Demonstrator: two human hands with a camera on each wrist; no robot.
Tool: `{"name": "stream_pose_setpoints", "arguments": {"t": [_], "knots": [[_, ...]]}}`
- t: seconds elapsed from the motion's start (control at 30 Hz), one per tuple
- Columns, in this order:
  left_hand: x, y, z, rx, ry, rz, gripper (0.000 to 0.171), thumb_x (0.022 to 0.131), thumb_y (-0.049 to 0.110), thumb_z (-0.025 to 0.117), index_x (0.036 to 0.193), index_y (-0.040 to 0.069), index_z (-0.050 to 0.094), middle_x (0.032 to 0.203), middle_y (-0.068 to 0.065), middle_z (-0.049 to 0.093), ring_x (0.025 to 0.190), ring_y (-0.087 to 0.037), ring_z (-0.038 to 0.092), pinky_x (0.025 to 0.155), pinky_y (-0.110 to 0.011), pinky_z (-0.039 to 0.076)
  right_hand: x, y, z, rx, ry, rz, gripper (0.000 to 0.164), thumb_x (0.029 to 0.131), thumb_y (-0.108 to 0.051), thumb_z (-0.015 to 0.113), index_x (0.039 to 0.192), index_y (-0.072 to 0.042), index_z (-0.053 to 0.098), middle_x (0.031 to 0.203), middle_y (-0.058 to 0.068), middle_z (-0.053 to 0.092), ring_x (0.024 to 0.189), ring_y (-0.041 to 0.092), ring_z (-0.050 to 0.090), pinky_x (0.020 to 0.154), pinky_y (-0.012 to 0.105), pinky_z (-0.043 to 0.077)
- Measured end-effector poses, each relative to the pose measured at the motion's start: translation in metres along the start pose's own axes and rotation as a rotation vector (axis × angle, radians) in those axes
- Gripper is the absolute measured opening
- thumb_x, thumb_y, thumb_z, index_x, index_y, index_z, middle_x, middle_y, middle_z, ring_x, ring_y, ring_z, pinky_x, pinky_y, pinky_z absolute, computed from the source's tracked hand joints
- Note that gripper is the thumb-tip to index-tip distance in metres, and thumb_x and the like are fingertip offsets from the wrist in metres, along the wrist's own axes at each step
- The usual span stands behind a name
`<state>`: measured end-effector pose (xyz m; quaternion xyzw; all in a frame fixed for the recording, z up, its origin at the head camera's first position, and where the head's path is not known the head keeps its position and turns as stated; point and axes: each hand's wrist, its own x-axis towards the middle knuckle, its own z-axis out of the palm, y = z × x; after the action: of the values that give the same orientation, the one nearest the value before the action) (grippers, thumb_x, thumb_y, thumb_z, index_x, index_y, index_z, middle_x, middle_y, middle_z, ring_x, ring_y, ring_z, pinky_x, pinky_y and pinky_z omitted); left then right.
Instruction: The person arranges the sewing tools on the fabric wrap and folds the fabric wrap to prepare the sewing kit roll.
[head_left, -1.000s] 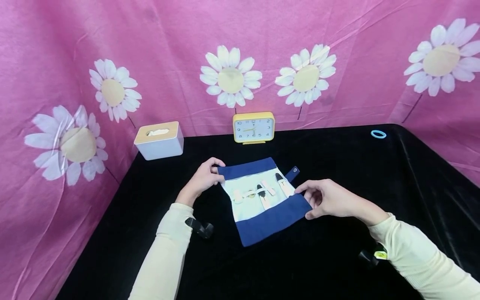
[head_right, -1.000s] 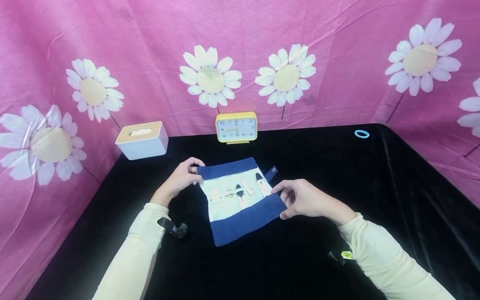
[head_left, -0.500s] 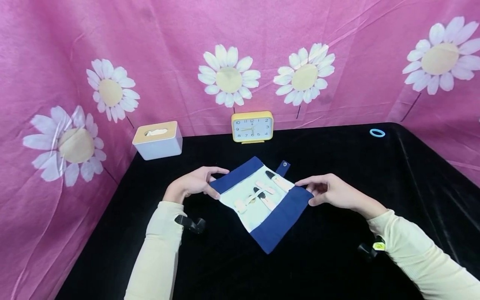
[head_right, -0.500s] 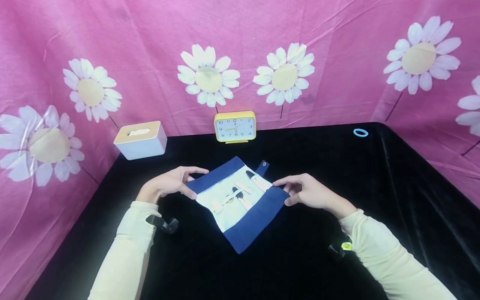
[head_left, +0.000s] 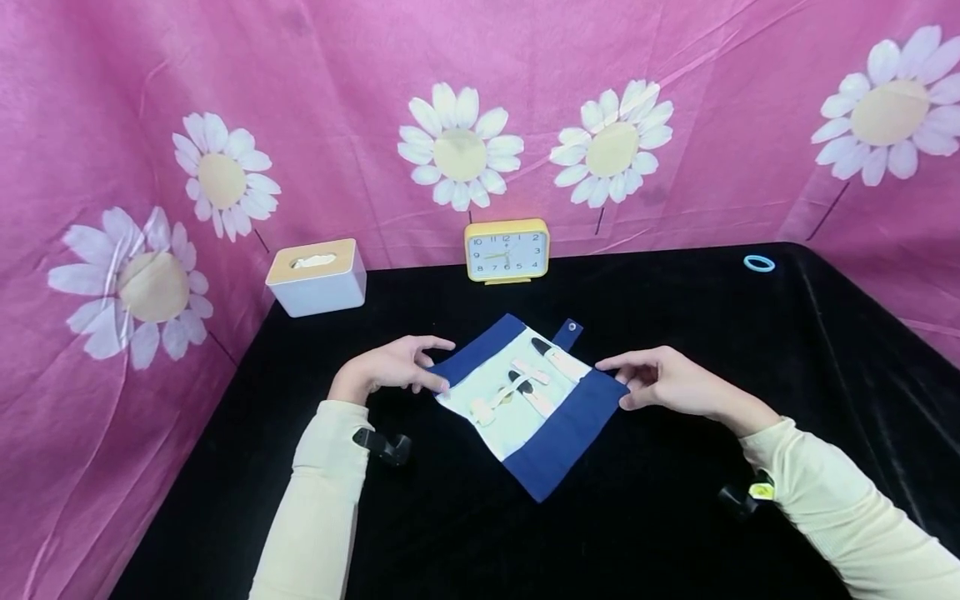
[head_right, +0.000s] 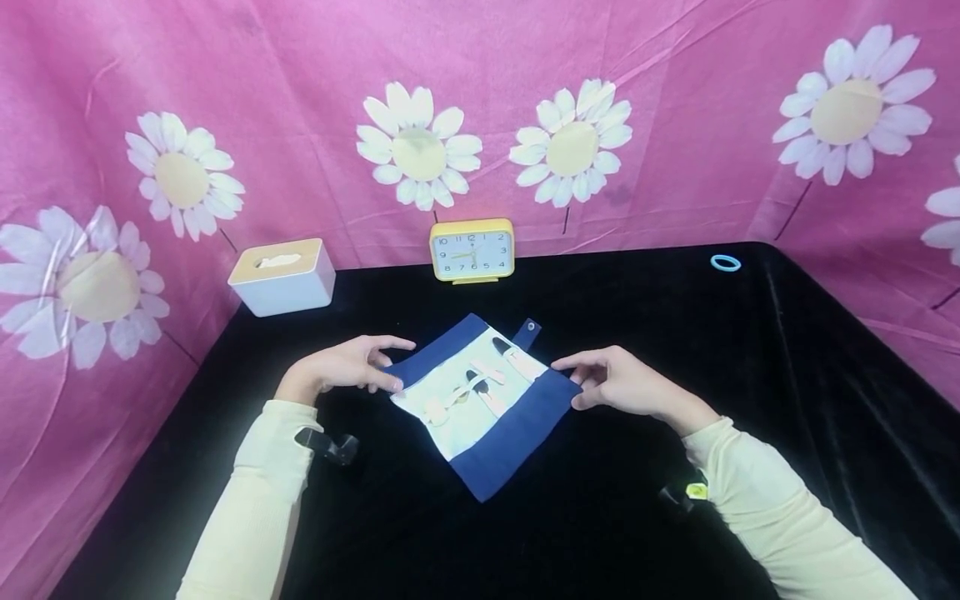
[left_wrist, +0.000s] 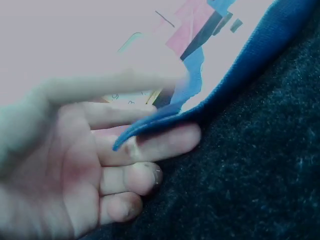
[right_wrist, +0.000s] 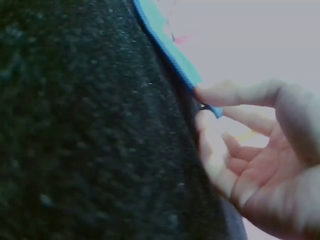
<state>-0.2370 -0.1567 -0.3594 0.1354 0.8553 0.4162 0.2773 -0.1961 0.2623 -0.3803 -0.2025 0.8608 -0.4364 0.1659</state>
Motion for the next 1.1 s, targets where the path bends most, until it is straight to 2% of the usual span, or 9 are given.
{"name": "stream_pose_setpoints", "arguments": {"t": [0.1,0.23,0.37,0.5,0.67,0.87,1.03,1.1], "knots": [[0.002,0.000,0.001,0.050,0.093,0.028,0.063,0.091,0.024,0.074,0.148,0.011,0.048,0.087,-0.006,0.062,0.070,-0.018,0.056,0.061,-0.027,0.045,-0.001,-0.003,-0.002,-0.001,-0.060,0.023,0.063,0.085,-0.010,0.075,0.141,0.007,0.051,0.086,0.007,0.066,0.070,0.012,0.062,0.064,0.027,0.055],[0.008,0.002,0.007,0.113,0.211,0.057,0.052,0.094,0.024,0.069,0.142,0.008,0.055,0.102,-0.012,0.066,0.089,-0.021,0.061,0.080,-0.034,0.052,-0.005,-0.012,-0.002,0.039,-0.118,0.066,0.074,0.087,-0.015,0.075,0.145,0.013,0.038,0.073,0.006,0.063,0.070,0.017,0.067,0.065,0.033,0.059],[0.016,0.005,0.014,0.168,0.248,0.067,0.045,0.096,0.021,0.067,0.139,0.010,0.058,0.107,-0.015,0.067,0.097,-0.025,0.062,0.088,-0.040,0.051,-0.007,-0.020,0.003,0.082,-0.125,0.087,0.076,0.087,-0.010,0.075,0.146,0.015,0.034,0.074,0.008,0.065,0.073,0.020,0.069,0.068,0.034,0.060],[0.021,0.004,0.017,0.205,0.244,0.096,0.042,0.097,0.016,0.065,0.138,0.012,0.060,0.103,-0.015,0.069,0.093,-0.024,0.064,0.086,-0.038,0.052,-0.005,-0.019,0.004,0.114,-0.098,0.068,0.069,0.087,-0.004,0.073,0.145,0.013,0.040,0.077,0.011,0.067,0.072,0.018,0.069,0.068,0.033,0.060],[0.021,0.004,0.018,0.190,0.222,0.106,0.040,0.097,0.012,0.065,0.137,0.013,0.063,0.097,-0.012,0.067,0.085,-0.021,0.061,0.078,-0.032,0.049,-0.002,-0.012,0.002,0.153,-0.079,0.054,0.065,0.086,-0.003,0.073,0.143,0.010,0.045,0.079,0.012,0.067,0.072,0.016,0.068,0.067,0.033,0.060],[0.020,0.006,0.016,0.081,0.178,0.122,0.039,0.096,0.009,0.065,0.135,0.009,0.063,0.088,-0.009,0.065,0.076,-0.017,0.059,0.070,-0.027,0.048,-0.002,-0.012,-0.001,0.105,-0.024,0.052,0.060,0.086,-0.007,0.072,0.141,0.005,0.052,0.079,0.010,0.066,0.071,0.016,0.066,0.065,0.033,0.059],[0.018,0.007,0.013,-0.025,0.114,0.137,0.045,0.091,0.007,0.071,0.135,0.007,0.063,0.079,-0.003,0.063,0.069,-0.014,0.058,0.069,-0.026,0.048,-0.002,-0.013,-0.004,0.080,0.081,0.083,0.054,0.087,-0.006,0.070,0.138,0.000,0.058,0.077,0.006,0.061,0.069,0.014,0.062,0.064,0.031,0.057],[0.016,0.009,0.011,-0.039,0.077,0.141,0.049,0.088,0.006,0.074,0.136,0.007,0.062,0.077,-0.001,0.063,0.067,-0.014,0.055,0.066,-0.026,0.046,-0.002,-0.013,-0.006,0.088,0.129,0.082,0.050,0.088,-0.005,0.069,0.137,0.000,0.059,0.076,0.004,0.060,0.068,0.013,0.062,0.064,0.030,0.056]]}}
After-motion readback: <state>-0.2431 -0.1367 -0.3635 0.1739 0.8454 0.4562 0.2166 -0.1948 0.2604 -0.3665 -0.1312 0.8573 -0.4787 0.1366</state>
